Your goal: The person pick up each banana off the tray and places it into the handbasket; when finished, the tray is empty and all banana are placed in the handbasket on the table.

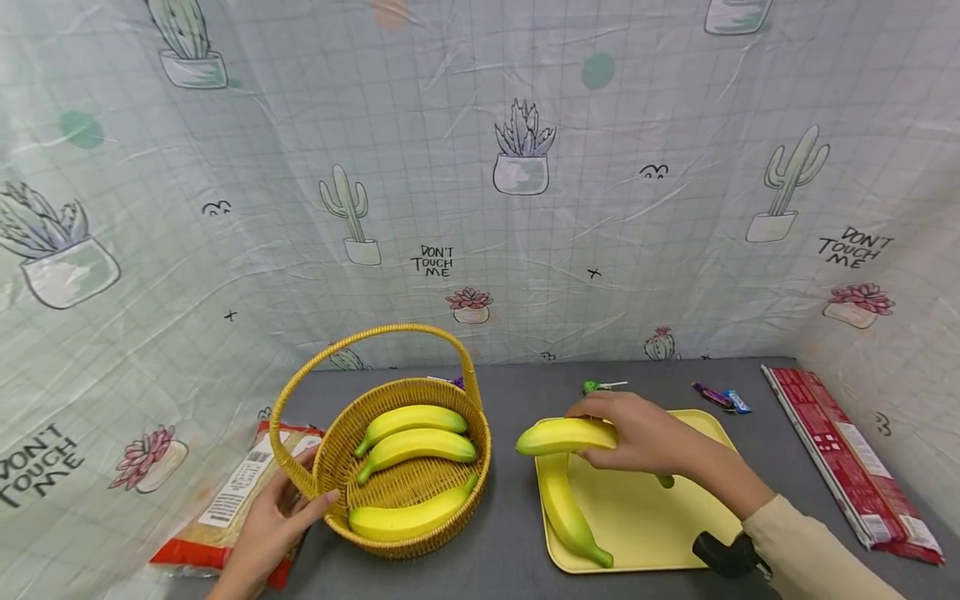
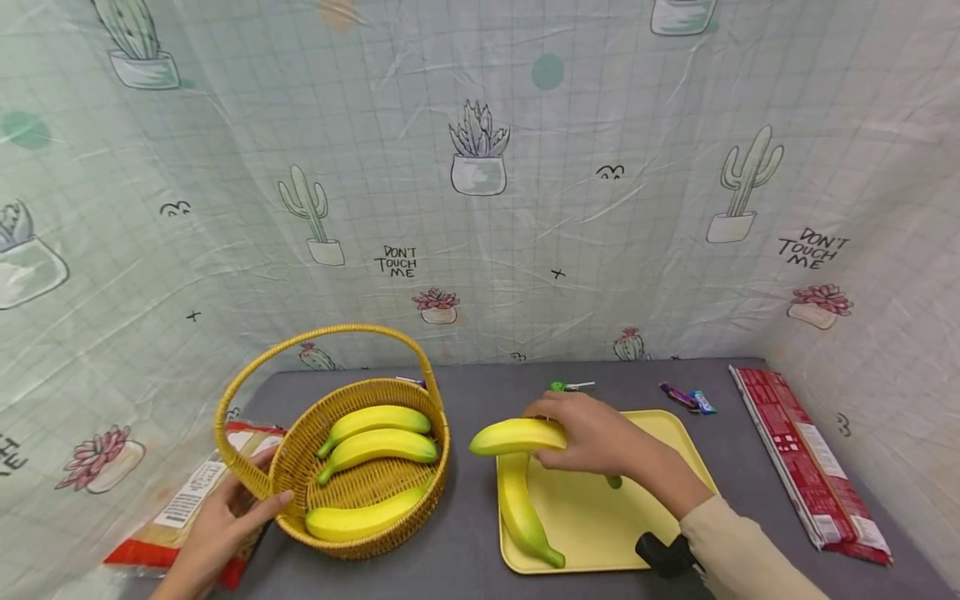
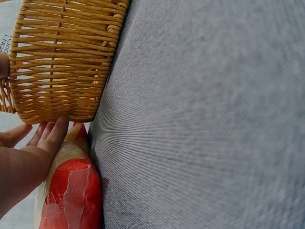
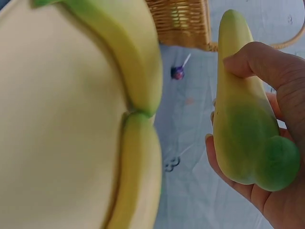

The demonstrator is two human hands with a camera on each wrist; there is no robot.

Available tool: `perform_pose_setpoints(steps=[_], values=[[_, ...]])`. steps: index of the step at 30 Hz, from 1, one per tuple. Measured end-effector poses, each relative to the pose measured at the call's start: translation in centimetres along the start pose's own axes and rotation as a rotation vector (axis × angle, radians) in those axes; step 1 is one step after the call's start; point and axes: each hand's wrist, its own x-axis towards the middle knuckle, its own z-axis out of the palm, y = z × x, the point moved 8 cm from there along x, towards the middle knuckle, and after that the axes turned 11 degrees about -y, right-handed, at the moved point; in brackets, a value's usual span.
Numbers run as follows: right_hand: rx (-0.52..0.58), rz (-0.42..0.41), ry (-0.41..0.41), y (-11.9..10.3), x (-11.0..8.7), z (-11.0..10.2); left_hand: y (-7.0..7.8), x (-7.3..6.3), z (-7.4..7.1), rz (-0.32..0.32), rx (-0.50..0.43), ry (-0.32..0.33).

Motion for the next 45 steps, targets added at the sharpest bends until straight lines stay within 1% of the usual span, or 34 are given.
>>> perform_pose_setpoints(steps=[5, 11, 13, 19, 28, 36, 41, 45], values=[[-0.016, -0.013, -0.016, -1.2, 1.5, -0.5, 0.0, 0.1, 0.1, 0.001, -0.008, 0.005], [-0.022, -0.043, -0.042, -3.0, 3.5, -0.9, -0.2, 0.0, 0.1, -0.068, -0.005, 0.008], [-0.029, -0.053, -0.051, -3.7, 4.3, -1.0, -0.2, 0.0, 0.1, -0.080, -0.003, 0.008], [-0.041, -0.078, -0.093, -5.6, 6.7, -0.6, -0.2, 0.0, 0.2, -0.075, -0.007, 0.004], [-0.060, -0.163, -0.136, -9.4, 10.7, -0.5, -0.3, 0.1, 0.2, -0.067, -0.011, 0.004], [-0.144, -0.203, -0.213, -12.0, 14.5, 0.3, -0.5, 0.0, 0.0, -0.091, -0.020, 0.011], [-0.187, -0.232, -0.248, -13.4, 16.6, 1.2, -0.4, 0.0, 0.1, -0.089, -0.021, 0.009], [-0.224, -0.224, -0.286, -14.0, 18.2, 2.1, -0.4, 0.1, 0.1, -0.080, -0.026, 0.003]])
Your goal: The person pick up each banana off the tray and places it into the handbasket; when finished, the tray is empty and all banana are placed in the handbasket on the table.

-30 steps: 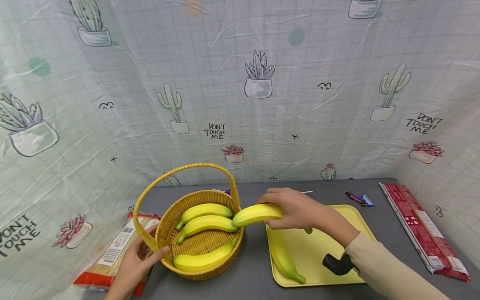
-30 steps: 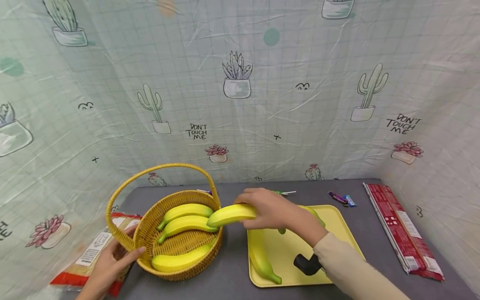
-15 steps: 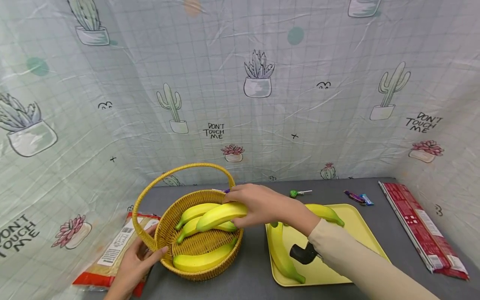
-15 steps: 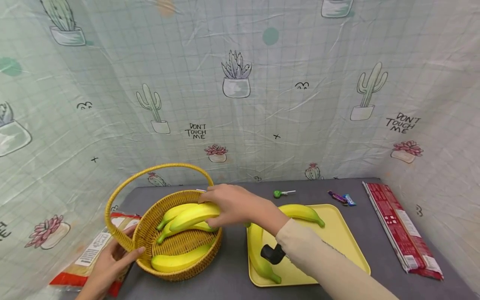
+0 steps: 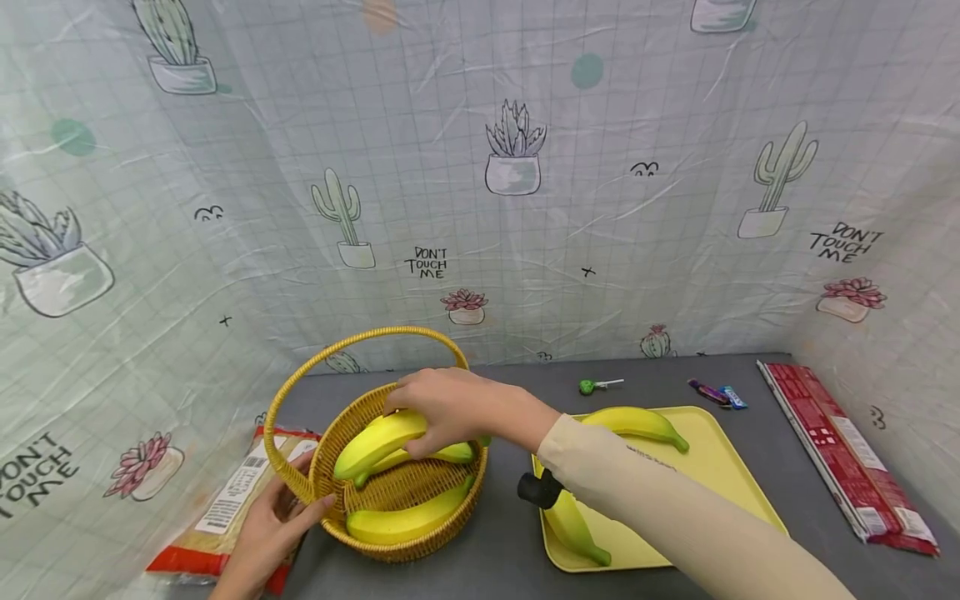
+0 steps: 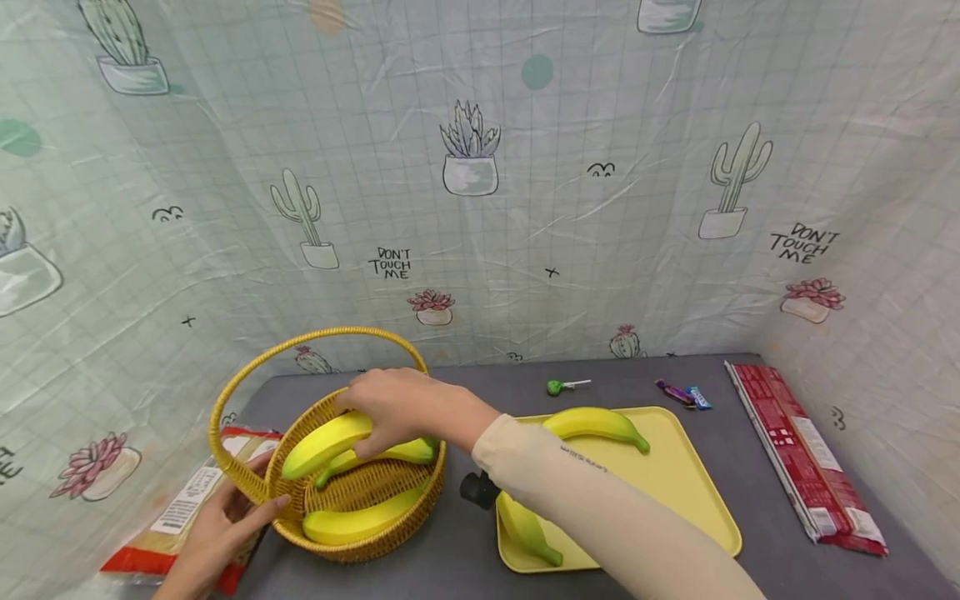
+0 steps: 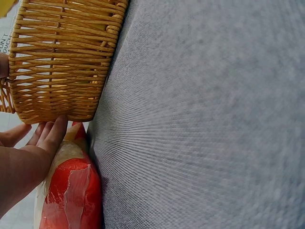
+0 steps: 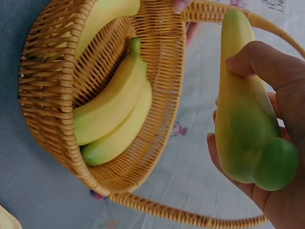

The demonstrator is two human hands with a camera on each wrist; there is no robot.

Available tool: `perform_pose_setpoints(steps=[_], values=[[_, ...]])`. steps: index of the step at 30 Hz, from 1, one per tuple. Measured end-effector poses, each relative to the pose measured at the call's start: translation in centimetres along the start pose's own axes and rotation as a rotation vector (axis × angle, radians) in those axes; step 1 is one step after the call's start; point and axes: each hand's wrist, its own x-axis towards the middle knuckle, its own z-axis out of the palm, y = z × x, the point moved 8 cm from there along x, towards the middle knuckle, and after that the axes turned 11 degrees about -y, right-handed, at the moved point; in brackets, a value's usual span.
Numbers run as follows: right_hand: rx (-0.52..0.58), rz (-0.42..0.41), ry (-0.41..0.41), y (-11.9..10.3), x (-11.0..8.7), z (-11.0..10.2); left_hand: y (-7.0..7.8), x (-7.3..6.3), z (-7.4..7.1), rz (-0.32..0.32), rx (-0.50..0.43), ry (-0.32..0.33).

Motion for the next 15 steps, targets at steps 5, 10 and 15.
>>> perform_pose_setpoints(steps=[5, 10, 15], values=[[-0.026, 0.031, -0.057, 0.2, 2.2, 0.9, 0.0, 0.1, 0.0, 0.012, 0.003, 0.000], [-0.032, 0.065, -0.090, 0.9, 3.8, 2.0, 0.1, 0.1, 0.1, 0.019, 0.000, -0.007], [-0.030, 0.085, -0.102, 1.2, 5.0, 3.6, 0.1, -0.2, 0.2, 0.011, -0.005, -0.009]])
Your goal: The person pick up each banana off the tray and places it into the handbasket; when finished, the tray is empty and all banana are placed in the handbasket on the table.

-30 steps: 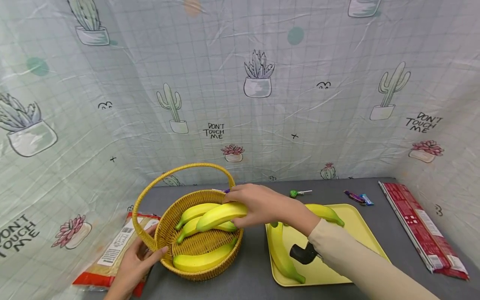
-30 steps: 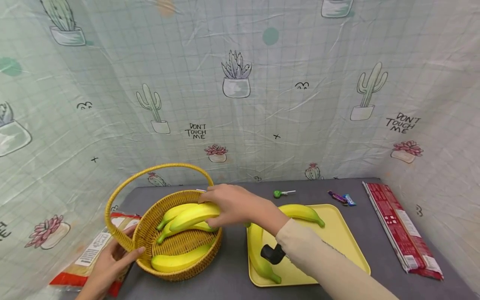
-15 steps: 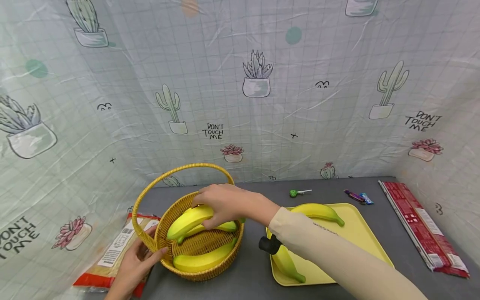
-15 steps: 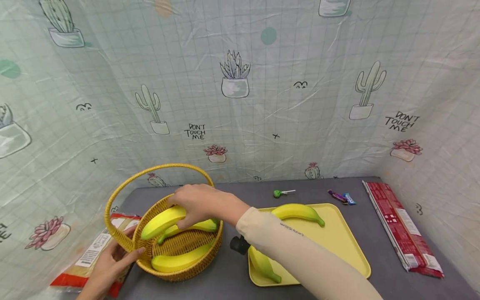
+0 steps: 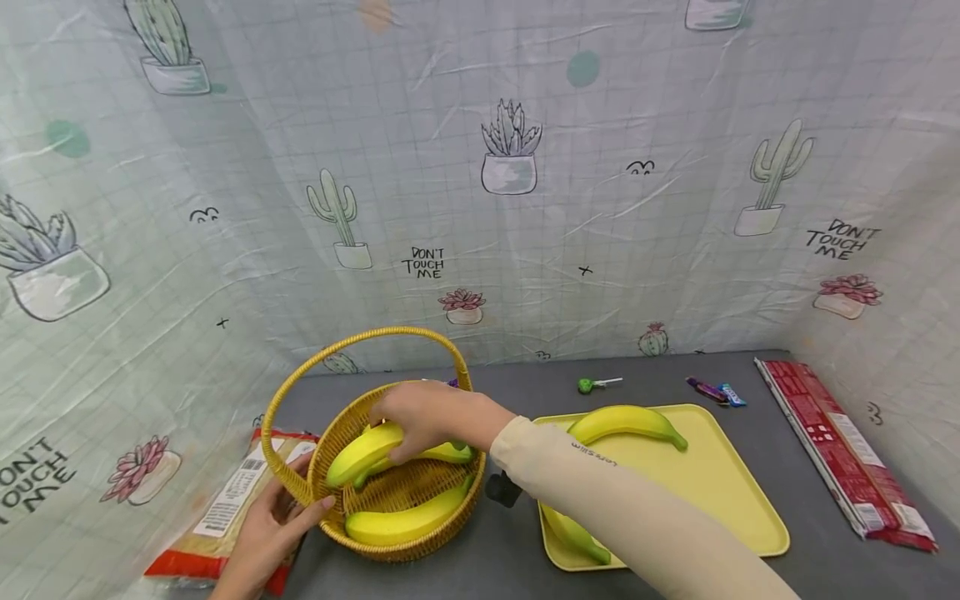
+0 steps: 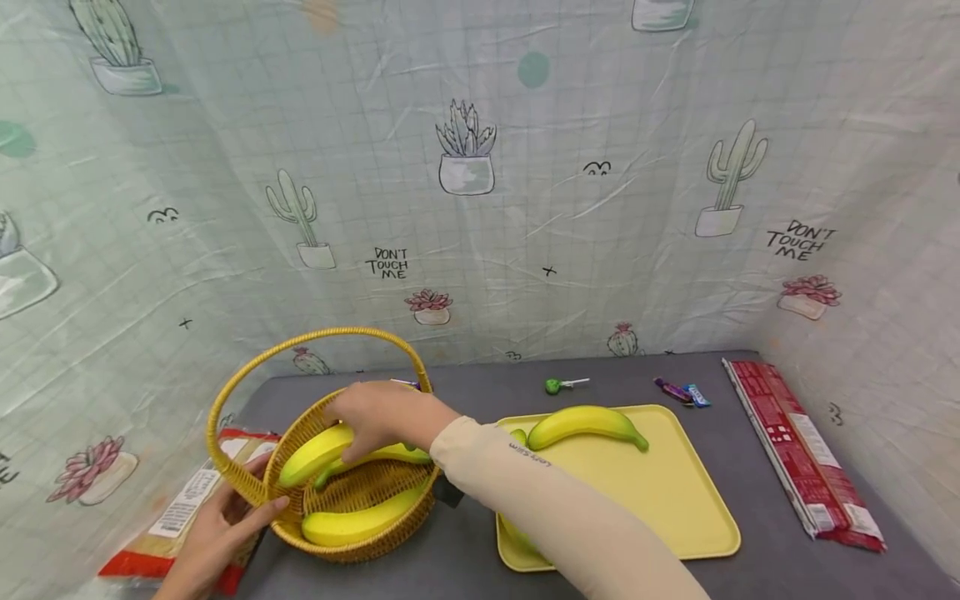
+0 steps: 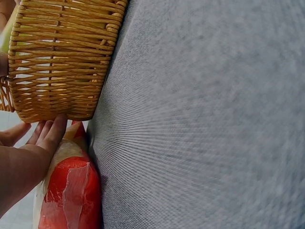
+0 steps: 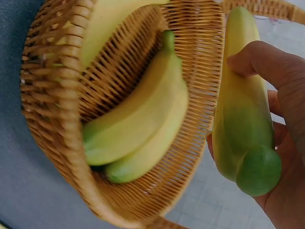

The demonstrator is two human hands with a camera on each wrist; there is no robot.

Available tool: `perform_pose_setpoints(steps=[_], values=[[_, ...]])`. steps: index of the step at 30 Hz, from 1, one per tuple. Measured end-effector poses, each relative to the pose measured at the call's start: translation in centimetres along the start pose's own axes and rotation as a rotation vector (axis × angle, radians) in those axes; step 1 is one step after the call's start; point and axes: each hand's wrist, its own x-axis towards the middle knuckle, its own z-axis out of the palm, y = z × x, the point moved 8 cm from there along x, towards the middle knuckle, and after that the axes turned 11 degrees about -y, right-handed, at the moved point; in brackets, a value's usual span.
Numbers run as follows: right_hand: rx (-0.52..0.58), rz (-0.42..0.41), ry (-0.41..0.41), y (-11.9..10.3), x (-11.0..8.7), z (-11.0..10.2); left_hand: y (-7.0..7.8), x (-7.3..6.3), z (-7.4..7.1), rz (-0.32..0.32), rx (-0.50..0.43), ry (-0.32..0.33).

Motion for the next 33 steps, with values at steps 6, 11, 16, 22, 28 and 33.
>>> perform_pose_setpoints(steps=[6, 11, 16, 22, 28, 33], values=[[-0.021, 0.054, -0.036, 0.2, 1.0, 1.9, 0.2, -0.1, 0.0, 0.005, 0.013, 0.005], [-0.020, 0.061, -0.044, 0.4, 1.2, 2.6, 0.1, 0.0, -0.1, -0.002, 0.006, 0.014], [0.004, 0.077, -0.070, 0.9, 1.2, 3.3, -0.1, 0.0, 0.0, -0.017, 0.002, 0.011], [0.005, 0.097, -0.117, 0.6, 1.5, 4.1, -0.2, 0.0, 0.0, -0.017, 0.015, 0.013], [-0.050, 0.115, -0.165, -0.3, 2.4, 4.6, -0.2, -0.2, 0.1, 0.008, 0.026, 0.015], [-0.108, 0.120, -0.188, -0.9, 3.0, 4.7, -0.3, -0.2, 0.2, 0.007, 0.015, 0.014]])
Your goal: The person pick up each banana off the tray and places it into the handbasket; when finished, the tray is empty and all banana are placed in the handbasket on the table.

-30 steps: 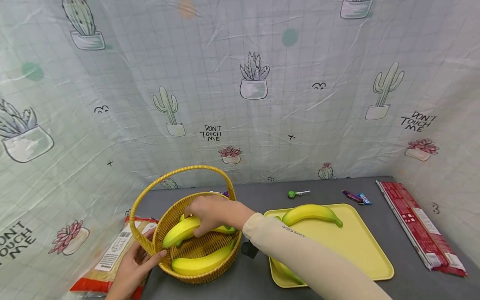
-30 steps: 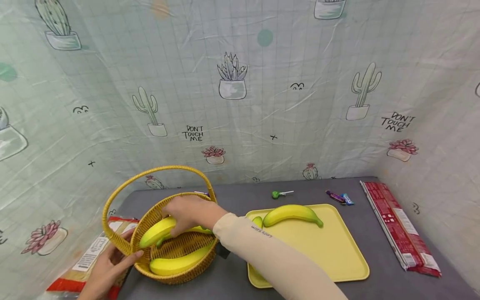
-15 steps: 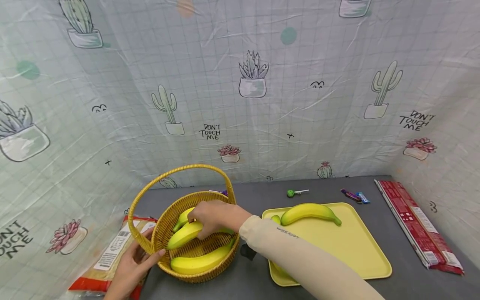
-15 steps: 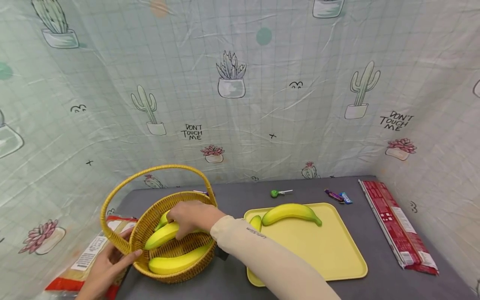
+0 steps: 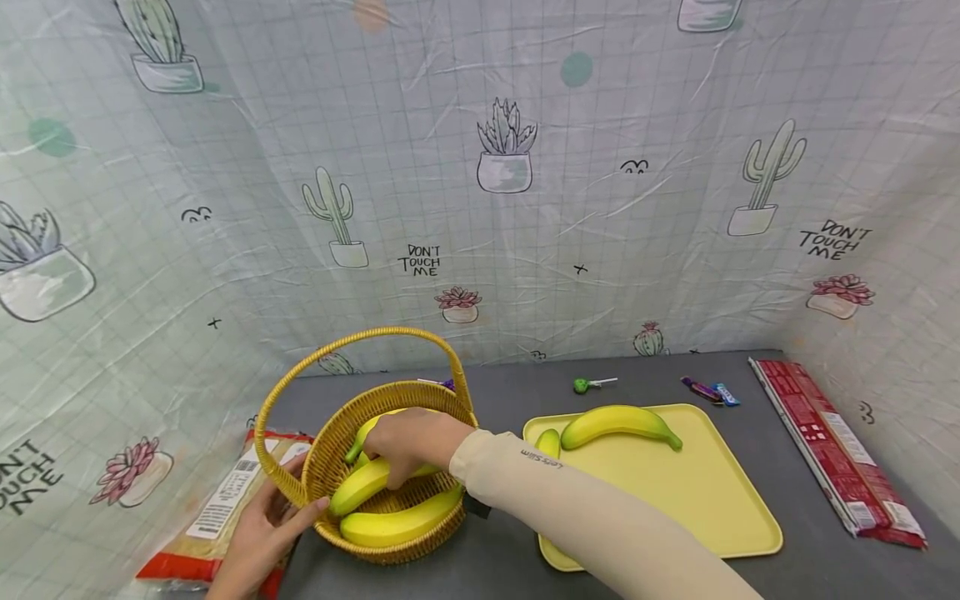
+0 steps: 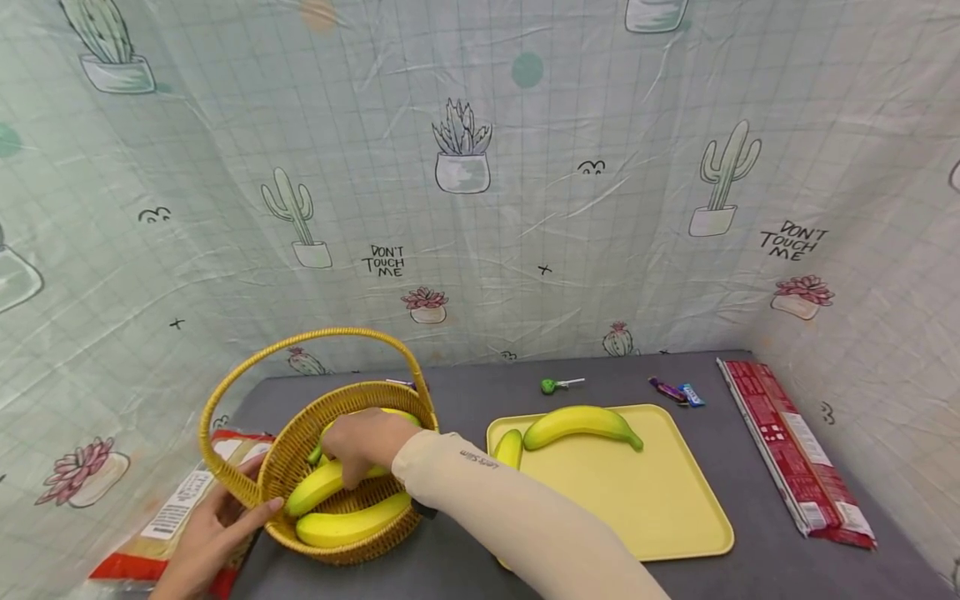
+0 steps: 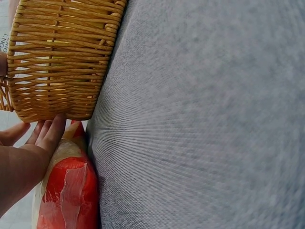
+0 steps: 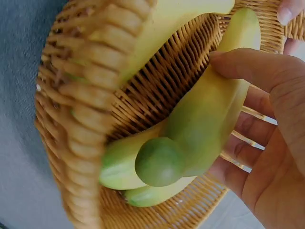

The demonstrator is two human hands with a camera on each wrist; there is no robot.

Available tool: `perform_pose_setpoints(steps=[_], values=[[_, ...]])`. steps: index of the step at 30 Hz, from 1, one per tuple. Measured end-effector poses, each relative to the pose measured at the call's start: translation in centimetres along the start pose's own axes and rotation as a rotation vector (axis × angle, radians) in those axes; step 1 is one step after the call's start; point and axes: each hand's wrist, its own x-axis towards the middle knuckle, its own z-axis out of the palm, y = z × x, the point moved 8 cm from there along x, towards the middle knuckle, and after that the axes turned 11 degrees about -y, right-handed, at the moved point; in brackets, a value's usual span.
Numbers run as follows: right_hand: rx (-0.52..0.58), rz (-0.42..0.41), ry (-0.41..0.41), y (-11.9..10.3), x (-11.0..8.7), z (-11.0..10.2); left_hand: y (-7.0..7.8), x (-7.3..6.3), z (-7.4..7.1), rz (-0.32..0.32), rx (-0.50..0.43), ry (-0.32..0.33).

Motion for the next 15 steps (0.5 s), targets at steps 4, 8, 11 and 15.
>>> perform_pose_setpoints(steps=[4, 8, 11, 15], values=[[-0.018, 0.023, -0.062, -0.1, 0.8, 0.1, -0.2, 0.1, 0.0, -0.015, -0.010, -0.002], [-0.031, 0.037, -0.104, -0.4, 1.4, 0.0, -0.2, 0.0, -0.1, -0.021, -0.010, 0.001], [-0.055, 0.040, -0.094, -0.6, 1.5, -0.1, -0.2, 0.0, -0.1, -0.025, -0.013, 0.003], [-0.062, 0.041, -0.084, -0.4, 1.4, -0.2, -0.3, 0.0, -0.1, -0.036, -0.025, 0.003]])
